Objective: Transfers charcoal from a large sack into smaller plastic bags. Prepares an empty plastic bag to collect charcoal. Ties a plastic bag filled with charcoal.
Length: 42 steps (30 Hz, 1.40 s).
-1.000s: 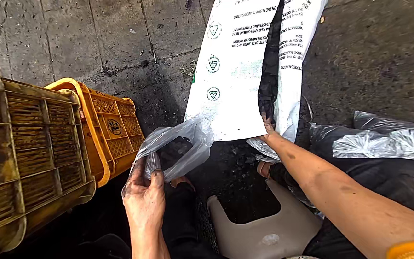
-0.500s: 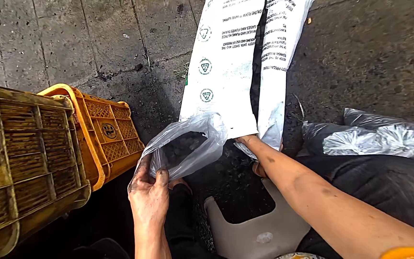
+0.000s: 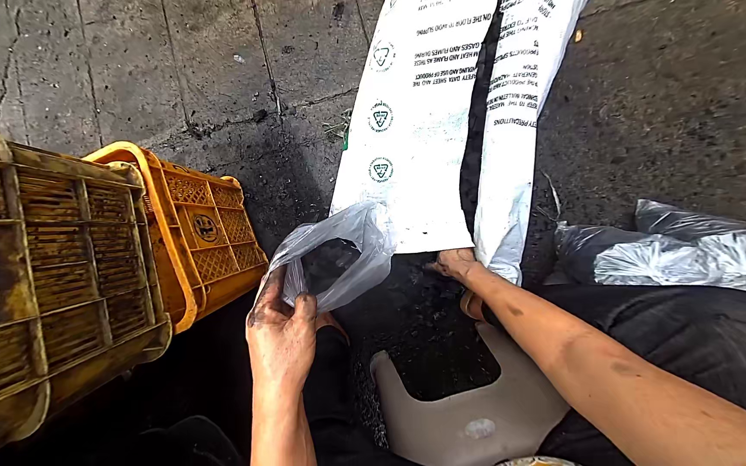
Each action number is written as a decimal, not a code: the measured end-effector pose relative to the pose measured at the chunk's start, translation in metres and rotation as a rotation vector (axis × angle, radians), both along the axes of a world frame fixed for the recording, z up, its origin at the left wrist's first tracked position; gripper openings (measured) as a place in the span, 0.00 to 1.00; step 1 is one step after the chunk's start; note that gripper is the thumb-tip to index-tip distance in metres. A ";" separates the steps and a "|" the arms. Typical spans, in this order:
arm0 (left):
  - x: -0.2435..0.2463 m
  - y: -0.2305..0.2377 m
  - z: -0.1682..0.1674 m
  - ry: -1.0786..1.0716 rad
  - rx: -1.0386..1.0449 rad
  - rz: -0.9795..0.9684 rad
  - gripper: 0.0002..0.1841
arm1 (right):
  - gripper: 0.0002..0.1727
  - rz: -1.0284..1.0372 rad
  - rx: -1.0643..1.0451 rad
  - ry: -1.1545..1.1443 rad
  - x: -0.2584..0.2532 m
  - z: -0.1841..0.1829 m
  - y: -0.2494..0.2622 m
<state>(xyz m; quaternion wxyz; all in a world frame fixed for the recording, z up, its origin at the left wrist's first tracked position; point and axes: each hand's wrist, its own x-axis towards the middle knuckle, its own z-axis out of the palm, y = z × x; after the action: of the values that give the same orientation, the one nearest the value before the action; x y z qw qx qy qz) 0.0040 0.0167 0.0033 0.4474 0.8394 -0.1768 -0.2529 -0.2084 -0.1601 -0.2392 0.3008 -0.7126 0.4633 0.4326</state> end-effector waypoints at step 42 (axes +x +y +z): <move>0.007 -0.006 0.012 0.055 0.234 -0.186 0.34 | 0.22 -0.719 0.308 -1.287 0.051 0.251 -0.030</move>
<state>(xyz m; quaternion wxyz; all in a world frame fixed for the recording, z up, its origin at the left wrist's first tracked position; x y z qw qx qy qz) 0.0114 0.0108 0.0157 0.3256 0.8587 -0.2108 -0.3349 -0.1574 -0.1899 0.0120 0.7312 -0.5794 0.3341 -0.1341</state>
